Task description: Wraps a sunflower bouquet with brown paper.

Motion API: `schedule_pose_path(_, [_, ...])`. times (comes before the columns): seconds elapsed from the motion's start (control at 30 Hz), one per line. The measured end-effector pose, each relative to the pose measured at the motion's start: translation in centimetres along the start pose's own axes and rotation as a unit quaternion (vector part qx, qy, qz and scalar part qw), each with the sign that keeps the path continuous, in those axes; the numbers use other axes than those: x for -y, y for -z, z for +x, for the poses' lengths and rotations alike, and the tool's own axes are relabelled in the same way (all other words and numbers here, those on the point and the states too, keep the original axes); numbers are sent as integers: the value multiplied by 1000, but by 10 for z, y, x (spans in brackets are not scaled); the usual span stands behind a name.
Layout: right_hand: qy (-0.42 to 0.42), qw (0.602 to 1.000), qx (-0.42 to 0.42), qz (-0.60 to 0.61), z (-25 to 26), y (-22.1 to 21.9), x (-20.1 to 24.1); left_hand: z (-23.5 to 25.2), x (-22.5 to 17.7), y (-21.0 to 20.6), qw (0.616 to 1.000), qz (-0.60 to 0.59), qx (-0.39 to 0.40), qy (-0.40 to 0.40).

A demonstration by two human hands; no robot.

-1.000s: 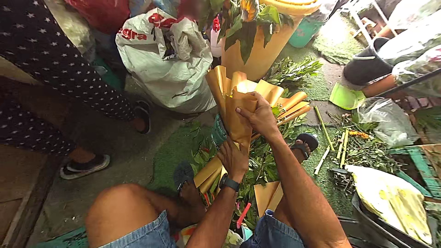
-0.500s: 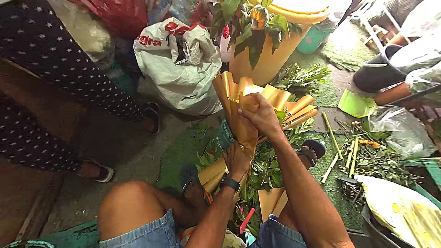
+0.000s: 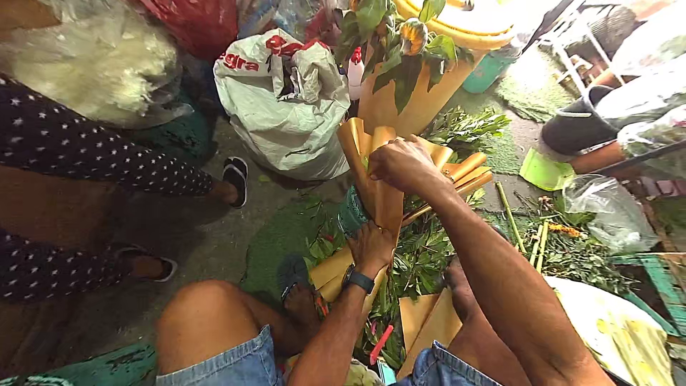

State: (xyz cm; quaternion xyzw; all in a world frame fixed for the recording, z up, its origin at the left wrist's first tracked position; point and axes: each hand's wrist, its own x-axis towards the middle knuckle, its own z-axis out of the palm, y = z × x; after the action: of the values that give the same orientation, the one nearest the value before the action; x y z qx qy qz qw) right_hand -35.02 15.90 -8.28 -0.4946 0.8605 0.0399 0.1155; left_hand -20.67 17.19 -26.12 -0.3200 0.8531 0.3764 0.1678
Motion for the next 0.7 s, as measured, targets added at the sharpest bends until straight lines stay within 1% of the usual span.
schedule_pose_path(0.1, [49, 997, -55, 0, -9, -10, 3, 3, 0, 6, 1000, -9, 20, -5])
schedule_pose_path(0.13, [46, 996, -79, 12, -15, -10, 1, 3, 1, 6, 1000, -14, 20, -9])
schedule_pose_path(0.2, [6, 981, -170, 92, -39, -11, -1, 3, 3, 5, 999, -28, 10, -13])
schedule_pose_path(0.27, [-70, 934, -283, 205, -83, -25, 3, 1, 7, 1, 999, -32, 4, -15])
schedule_pose_path(0.3, [-126, 901, -324, 260, -104, -43, 5, 0, 9, -3, 999, -32, 1, -17])
schedule_pose_path(0.33, [-185, 863, -348, 315, -121, -69, 7, -2, 10, -6, 999, -30, -2, -20])
schedule_pose_path(0.37, [-243, 835, -334, 364, -136, -100, 10, -4, 11, -8, 999, -31, -5, -23])
schedule_pose_path(0.4, [-282, 818, -288, 410, -147, -134, 13, -7, 11, -9, 999, -35, -8, -24])
schedule_pose_path(0.43, [-305, 807, -226, 452, -153, -164, 17, -9, 11, -9, 999, -38, -7, -25])
schedule_pose_path(0.47, [-320, 795, -184, 482, -156, -190, 21, -9, 11, -9, 999, -43, -3, -26])
schedule_pose_path(0.5, [-329, 783, -173, 499, -155, -212, 25, -8, 11, -9, 999, -46, 2, -26])
schedule_pose_path(0.57, [-330, 764, -210, 513, -151, -238, 33, -5, 11, -10, 999, -46, 4, -28])
schedule_pose_path(0.7, [-307, 762, -266, 504, -139, -247, 32, -3, 10, -12, 999, -29, -4, -31])
